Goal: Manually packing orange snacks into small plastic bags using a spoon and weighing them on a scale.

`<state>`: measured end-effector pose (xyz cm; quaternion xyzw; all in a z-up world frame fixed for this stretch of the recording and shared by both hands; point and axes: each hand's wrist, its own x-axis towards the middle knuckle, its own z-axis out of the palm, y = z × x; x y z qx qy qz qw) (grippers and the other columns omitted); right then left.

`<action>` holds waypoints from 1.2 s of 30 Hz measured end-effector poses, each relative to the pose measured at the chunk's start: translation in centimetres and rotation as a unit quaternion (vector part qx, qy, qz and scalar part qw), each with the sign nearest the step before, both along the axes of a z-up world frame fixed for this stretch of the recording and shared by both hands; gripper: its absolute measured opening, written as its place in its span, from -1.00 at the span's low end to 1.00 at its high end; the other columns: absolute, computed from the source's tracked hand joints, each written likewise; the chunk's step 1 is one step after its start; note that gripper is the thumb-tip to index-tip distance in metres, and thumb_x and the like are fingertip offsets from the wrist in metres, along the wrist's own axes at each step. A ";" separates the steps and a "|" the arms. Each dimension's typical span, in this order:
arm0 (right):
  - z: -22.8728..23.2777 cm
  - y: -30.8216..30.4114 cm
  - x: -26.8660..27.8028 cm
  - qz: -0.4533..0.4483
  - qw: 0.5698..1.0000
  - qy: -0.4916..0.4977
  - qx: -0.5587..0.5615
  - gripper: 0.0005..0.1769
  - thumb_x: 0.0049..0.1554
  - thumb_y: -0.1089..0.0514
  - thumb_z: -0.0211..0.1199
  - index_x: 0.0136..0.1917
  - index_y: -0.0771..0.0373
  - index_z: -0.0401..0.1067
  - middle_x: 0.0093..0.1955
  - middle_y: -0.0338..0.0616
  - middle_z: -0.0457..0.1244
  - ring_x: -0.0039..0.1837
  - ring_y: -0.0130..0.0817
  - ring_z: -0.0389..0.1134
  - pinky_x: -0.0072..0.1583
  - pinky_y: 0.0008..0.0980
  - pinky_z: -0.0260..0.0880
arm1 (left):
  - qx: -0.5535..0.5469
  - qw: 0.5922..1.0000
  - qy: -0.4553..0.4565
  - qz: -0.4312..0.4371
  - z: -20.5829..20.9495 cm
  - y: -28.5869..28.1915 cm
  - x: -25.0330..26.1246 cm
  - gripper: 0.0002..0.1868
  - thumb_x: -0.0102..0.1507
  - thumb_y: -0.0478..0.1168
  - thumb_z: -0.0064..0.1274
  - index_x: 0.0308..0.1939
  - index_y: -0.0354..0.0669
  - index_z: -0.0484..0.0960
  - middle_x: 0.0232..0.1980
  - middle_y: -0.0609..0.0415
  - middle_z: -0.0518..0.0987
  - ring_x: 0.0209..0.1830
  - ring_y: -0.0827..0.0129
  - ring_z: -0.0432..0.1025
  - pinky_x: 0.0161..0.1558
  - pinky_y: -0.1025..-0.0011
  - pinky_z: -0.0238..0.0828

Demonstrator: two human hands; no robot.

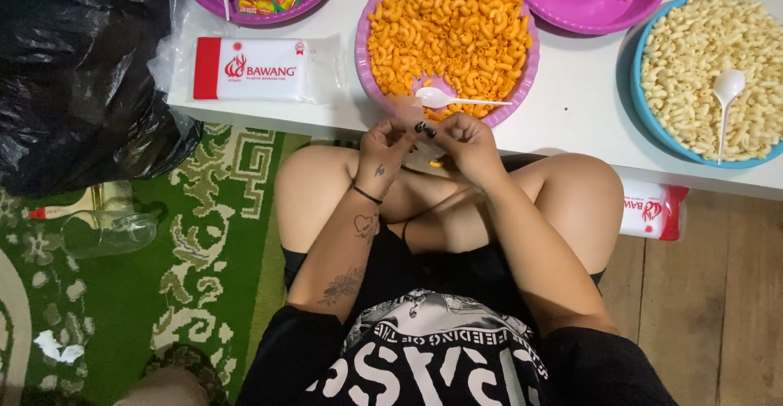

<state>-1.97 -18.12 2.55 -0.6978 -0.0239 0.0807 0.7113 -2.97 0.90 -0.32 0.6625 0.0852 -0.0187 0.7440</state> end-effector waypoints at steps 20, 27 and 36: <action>0.1 -2.2 2.2 0.055 0.883 0.186 0.428 -0.69 0.27 0.40 0.07 0.25 0.20 0.36 -0.07 -0.27 0.33 -0.06 -0.44 0.40 0.10 -0.31 0.45 | -0.275 0.955 0.106 -0.038 8.5 0.0 -1.4 -0.90 0.14 -0.28 -0.03 -0.44 -0.06 0.37 -0.58 0.17 0.26 -0.60 0.52 0.20 -0.59 0.72 -0.12; 0.1 -2.1 2.0 0.036 0.907 0.139 0.396 -0.63 0.28 0.40 -0.02 0.33 0.21 0.30 0.04 -0.15 0.37 0.09 -0.30 0.46 0.21 -0.10 0.47 | -0.107 0.987 -0.075 -0.091 0.7 -1.3 -0.3 -0.86 0.29 -0.26 0.26 -0.19 -0.20 0.60 -0.42 0.05 0.56 -0.48 0.56 0.37 -0.40 0.61 0.38; 1.4 0.8 0.4 0.127 0.991 -0.025 0.046 -0.48 0.09 0.40 0.36 0.31 0.39 0.34 0.01 0.01 0.34 -0.04 -0.27 0.46 -0.01 -0.33 0.53 | -0.210 0.977 0.001 -0.021 3.5 -0.1 -0.6 -0.82 0.43 -0.11 0.03 -0.24 -0.01 0.44 -0.46 0.30 0.33 -0.54 0.68 0.20 -0.44 0.66 0.19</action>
